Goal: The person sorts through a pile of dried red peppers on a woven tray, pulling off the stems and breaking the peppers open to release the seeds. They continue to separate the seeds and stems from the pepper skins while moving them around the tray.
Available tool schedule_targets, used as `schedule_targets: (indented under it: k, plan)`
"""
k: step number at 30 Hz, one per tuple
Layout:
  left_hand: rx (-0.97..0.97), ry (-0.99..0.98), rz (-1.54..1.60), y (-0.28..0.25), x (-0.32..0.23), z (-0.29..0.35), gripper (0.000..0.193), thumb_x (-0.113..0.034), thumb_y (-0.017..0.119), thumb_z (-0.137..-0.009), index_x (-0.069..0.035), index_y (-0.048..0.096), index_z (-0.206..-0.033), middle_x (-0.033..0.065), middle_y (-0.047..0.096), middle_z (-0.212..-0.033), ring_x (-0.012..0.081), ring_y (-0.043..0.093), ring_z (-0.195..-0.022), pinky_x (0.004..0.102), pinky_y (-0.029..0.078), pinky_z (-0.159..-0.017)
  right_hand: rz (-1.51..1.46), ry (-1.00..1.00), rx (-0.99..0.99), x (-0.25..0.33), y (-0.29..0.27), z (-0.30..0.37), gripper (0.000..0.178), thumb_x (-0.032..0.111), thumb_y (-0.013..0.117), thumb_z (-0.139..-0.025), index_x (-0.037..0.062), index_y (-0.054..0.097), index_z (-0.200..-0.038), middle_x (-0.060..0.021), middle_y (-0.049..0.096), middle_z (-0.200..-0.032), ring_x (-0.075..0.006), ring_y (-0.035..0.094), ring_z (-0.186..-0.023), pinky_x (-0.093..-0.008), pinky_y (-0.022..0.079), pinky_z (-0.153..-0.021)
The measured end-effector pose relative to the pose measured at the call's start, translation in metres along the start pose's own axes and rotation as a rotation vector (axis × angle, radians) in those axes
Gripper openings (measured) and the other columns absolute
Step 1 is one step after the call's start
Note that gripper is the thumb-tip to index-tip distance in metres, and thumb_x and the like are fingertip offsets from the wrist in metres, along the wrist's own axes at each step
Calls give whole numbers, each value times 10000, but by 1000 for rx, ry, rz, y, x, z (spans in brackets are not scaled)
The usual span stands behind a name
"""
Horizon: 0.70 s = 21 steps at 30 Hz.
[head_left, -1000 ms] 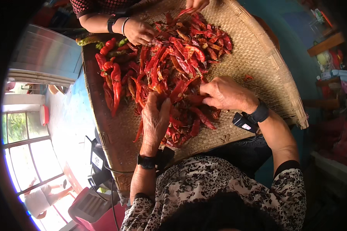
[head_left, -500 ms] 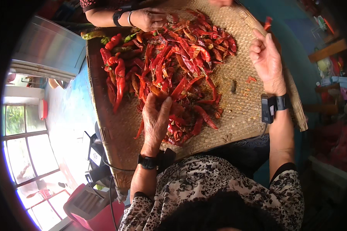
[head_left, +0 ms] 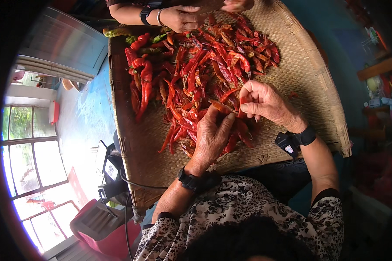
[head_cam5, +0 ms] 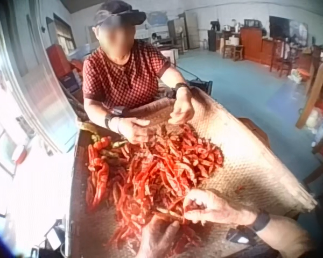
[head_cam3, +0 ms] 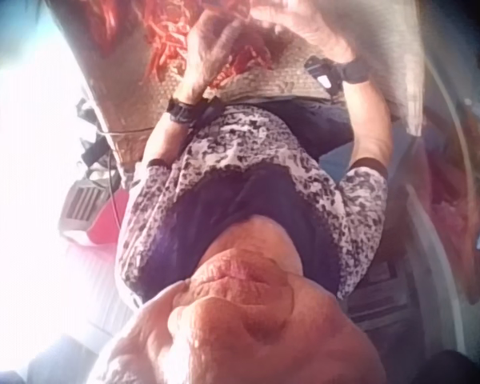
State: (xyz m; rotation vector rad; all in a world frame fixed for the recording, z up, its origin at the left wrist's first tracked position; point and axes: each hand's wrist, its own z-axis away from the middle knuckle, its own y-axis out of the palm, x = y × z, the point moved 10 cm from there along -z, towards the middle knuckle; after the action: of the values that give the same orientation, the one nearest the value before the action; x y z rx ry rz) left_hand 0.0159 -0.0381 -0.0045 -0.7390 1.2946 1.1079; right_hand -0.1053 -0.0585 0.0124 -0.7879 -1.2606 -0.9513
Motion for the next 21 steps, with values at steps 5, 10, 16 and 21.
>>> schedule_targets:
  k: [5, 10, 16, 21]
  plan:
    - [-78, 117, -18, -28, -17, 8, 89, -64, 547, -929, -40, 545, -1015, 66, 624, -852, 111, 623, -762, 240, 513, -625, -87, -221, -333, 31, -64, 12, 164, 213, 637, -865, 72, 565, -910, -37, 611, -776, -76, 562, -642, -204, 490, -544]
    - [-237, 164, -168, -82, -41, 23, 54, -82, 536, -937, -36, 554, -956, 57, 645, -830, 122, 601, -712, 242, 466, -620, -889, -577, -671, 16, -202, 62, 175, 223, 593, -908, 50, 617, -927, -88, 663, -895, -90, 583, -689, -207, 489, -644]
    - [-353, 168, -1321, -114, -32, 41, 300, -172, 680, -804, -8, 555, -1021, 155, 584, -960, 302, 581, -894, 377, 481, -740, 80, -184, -394, 36, -68, 15, 314, 270, 655, -859, 46, 607, -1076, -84, 664, -850, -100, 611, -725, -236, 512, -600]
    - [-257, 168, -1143, -86, -25, 34, 465, -146, 707, -742, -12, 500, -1136, 189, 536, -1038, 378, 554, -938, 442, 468, -774, 692, -60, 192, -3, 39, 0, 335, 218, 680, -837, 18, 551, -1074, -75, 614, -670, -153, 586, -586, -301, 472, -530]
